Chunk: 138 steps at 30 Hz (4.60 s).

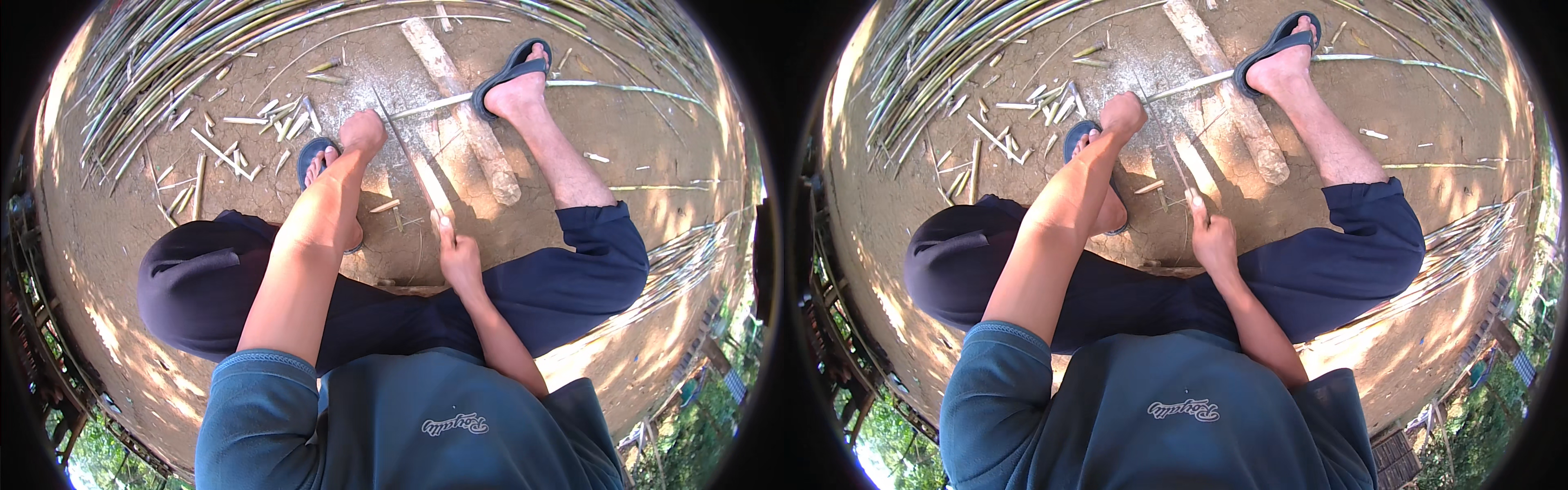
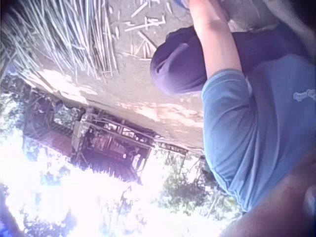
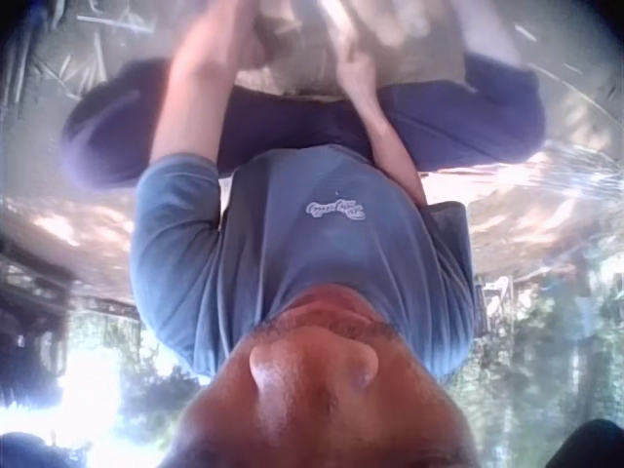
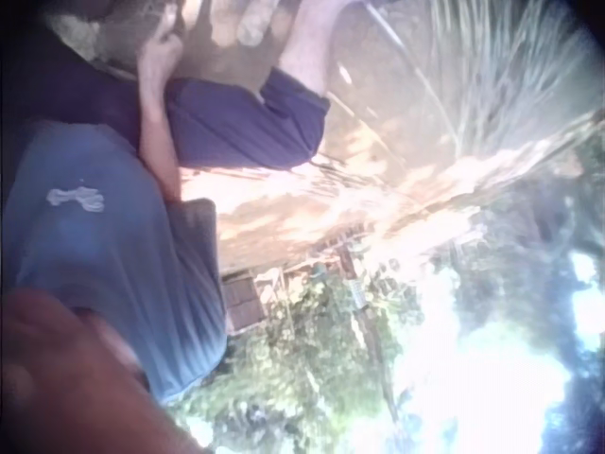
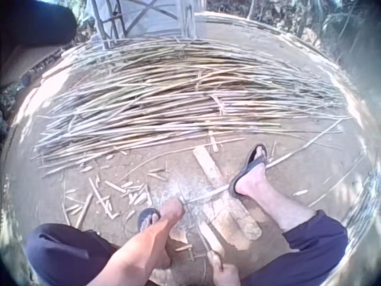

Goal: The person sits on the ground and uses a machete to split long bamboo stalks into thin strips. They repeatedly place a stalk on a wooden block, split it lengthwise, and then cut the resulting strips into shorter pieces, which are discarded onto the ground.

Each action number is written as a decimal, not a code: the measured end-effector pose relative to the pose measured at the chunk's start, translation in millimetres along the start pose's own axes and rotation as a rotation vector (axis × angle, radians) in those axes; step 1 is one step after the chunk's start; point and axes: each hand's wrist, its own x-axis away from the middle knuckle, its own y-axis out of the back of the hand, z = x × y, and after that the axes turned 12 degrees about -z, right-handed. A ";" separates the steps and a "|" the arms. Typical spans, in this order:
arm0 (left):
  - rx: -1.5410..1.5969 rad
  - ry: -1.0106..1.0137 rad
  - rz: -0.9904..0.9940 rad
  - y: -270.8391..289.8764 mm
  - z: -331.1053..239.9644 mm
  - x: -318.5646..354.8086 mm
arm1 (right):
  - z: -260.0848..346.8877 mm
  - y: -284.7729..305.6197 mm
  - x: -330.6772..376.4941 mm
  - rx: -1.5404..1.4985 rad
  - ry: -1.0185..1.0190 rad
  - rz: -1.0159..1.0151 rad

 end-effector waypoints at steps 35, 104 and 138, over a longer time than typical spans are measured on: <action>0.162 -0.091 0.086 7.7 16.8 -6.1 | 39.5 13.2 18.3 0.168 -0.150 0.029; -0.012 -0.120 0.104 -7.1 -24.7 -4.2 | 37.4 -39.4 -70.3 0.097 -0.073 -0.014; 0.027 -0.096 -0.012 0.0 6.3 -9.5 | 20.4 27.5 13.7 0.081 -0.090 0.097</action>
